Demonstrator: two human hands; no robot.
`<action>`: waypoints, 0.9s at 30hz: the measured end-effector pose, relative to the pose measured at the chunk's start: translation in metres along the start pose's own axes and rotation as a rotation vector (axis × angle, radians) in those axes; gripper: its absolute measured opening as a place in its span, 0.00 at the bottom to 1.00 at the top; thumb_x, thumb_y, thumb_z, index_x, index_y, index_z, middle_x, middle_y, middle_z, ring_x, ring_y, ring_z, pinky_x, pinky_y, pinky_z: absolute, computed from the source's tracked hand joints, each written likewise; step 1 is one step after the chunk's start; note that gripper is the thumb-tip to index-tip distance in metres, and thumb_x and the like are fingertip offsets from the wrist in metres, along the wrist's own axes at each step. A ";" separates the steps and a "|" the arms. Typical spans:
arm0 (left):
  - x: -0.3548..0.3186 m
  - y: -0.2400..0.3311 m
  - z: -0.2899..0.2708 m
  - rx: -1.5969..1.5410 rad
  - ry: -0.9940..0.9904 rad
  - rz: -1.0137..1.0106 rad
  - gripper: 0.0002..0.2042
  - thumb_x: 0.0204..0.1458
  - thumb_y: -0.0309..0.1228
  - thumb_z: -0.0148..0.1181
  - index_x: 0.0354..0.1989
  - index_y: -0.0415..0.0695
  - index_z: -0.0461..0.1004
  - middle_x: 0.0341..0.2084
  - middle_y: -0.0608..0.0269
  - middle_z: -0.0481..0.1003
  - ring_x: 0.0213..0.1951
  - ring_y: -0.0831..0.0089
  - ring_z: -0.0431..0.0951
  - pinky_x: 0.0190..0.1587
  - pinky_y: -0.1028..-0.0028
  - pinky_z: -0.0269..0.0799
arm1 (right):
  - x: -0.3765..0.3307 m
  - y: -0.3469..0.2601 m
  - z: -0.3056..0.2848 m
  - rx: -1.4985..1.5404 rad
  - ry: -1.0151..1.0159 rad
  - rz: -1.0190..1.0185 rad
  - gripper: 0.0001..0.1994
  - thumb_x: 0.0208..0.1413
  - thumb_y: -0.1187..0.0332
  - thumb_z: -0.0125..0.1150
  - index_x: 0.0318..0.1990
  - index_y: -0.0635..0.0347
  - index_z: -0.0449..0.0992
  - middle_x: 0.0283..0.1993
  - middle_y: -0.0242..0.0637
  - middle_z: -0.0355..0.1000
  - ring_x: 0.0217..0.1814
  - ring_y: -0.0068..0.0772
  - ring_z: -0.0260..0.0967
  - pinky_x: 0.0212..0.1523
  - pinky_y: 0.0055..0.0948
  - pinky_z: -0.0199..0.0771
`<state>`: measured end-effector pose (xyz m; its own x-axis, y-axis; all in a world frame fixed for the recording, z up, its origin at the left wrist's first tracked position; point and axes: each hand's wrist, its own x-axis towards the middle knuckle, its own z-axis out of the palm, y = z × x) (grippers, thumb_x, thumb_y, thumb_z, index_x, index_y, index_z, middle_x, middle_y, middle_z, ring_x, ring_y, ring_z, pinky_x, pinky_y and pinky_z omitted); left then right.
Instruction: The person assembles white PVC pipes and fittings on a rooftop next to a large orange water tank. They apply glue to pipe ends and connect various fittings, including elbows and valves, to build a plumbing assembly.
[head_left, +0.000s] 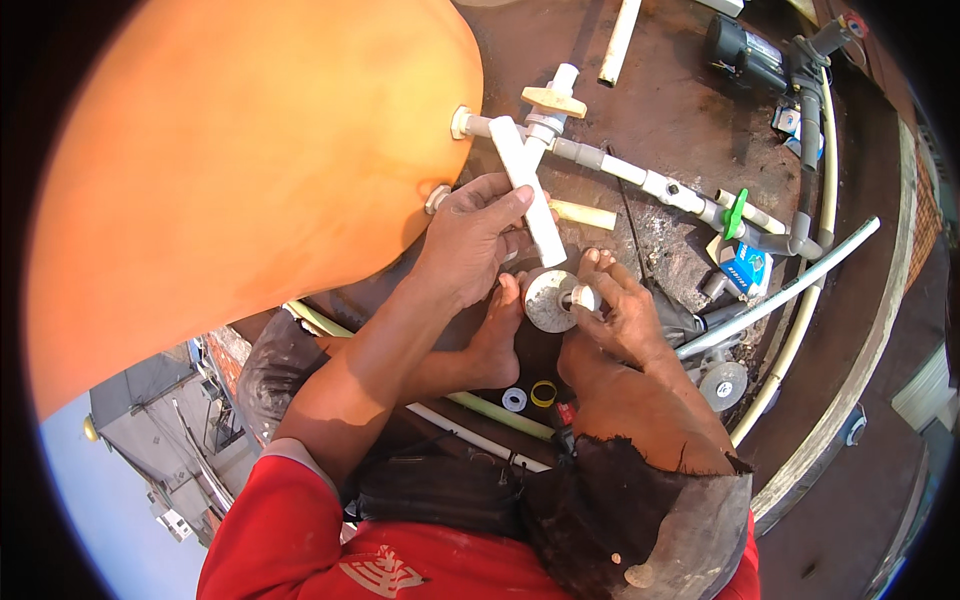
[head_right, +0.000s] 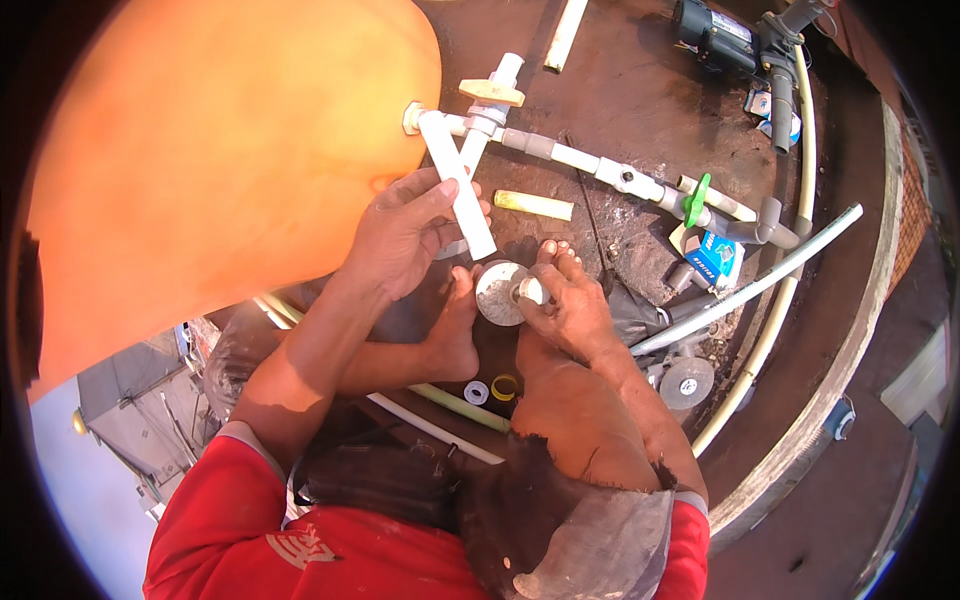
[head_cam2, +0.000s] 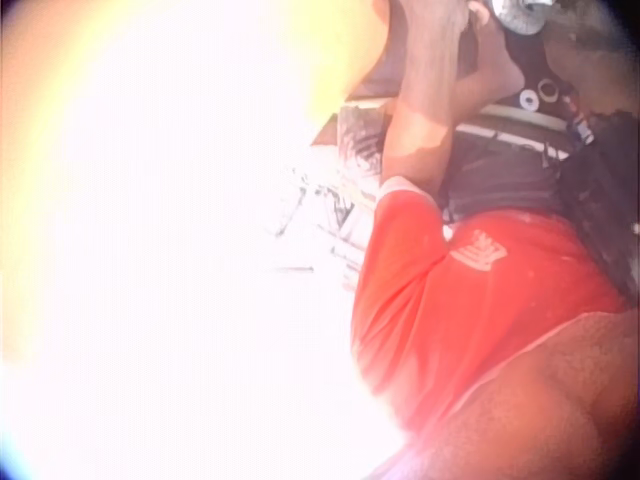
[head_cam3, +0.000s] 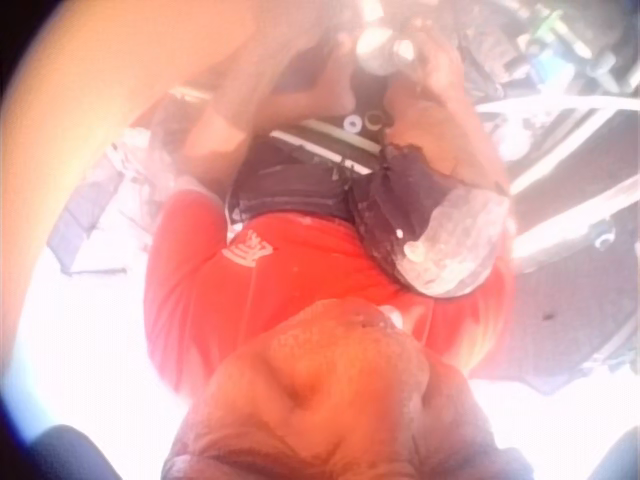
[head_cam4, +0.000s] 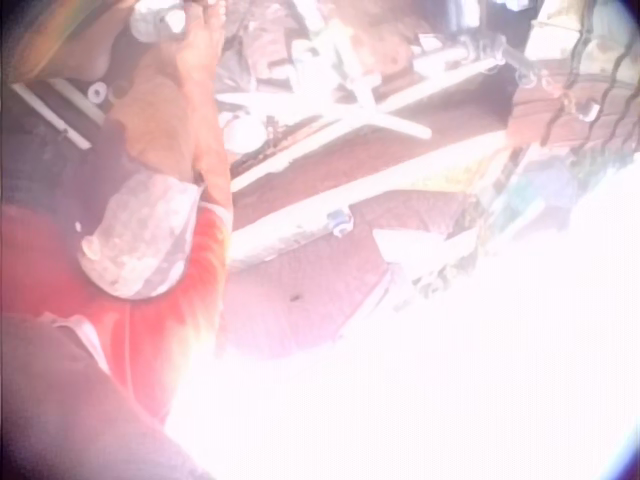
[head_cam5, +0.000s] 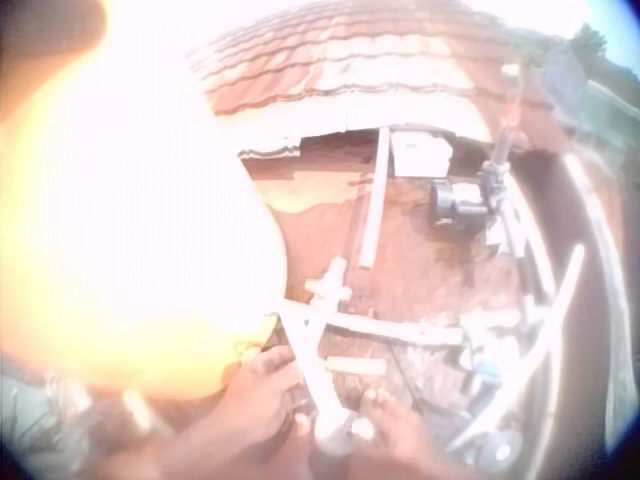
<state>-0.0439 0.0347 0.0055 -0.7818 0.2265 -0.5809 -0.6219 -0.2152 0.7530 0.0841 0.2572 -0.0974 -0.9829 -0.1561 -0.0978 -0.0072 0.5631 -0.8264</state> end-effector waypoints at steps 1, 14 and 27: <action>0.002 0.000 0.001 0.018 0.031 0.007 0.15 0.70 0.31 0.64 0.59 0.36 0.77 0.51 0.55 0.82 0.51 0.65 0.84 0.56 0.61 0.83 | -0.002 -0.007 -0.015 0.129 -0.033 0.138 0.16 0.59 0.67 0.74 0.53 0.60 0.83 0.56 0.52 0.79 0.54 0.54 0.82 0.54 0.52 0.83; 0.026 -0.012 0.040 0.118 0.068 0.102 0.15 0.69 0.29 0.65 0.59 0.36 0.76 0.51 0.59 0.80 0.54 0.70 0.81 0.60 0.63 0.79 | 0.015 -0.028 -0.088 1.045 0.412 0.279 0.13 0.64 0.70 0.70 0.52 0.69 0.81 0.41 0.35 0.78 0.34 0.23 0.76 0.32 0.26 0.81; 0.036 0.005 0.055 -0.114 -0.094 0.084 0.17 0.71 0.28 0.61 0.64 0.34 0.74 0.54 0.56 0.78 0.56 0.63 0.81 0.61 0.60 0.81 | 0.025 -0.025 -0.092 0.975 0.528 0.281 0.15 0.63 0.74 0.72 0.54 0.71 0.81 0.42 0.34 0.77 0.36 0.23 0.76 0.32 0.26 0.83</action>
<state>-0.0730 0.0942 0.0055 -0.8271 0.2897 -0.4817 -0.5595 -0.3422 0.7549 0.0428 0.3135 -0.0283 -0.8832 0.3663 -0.2928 0.1444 -0.3815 -0.9130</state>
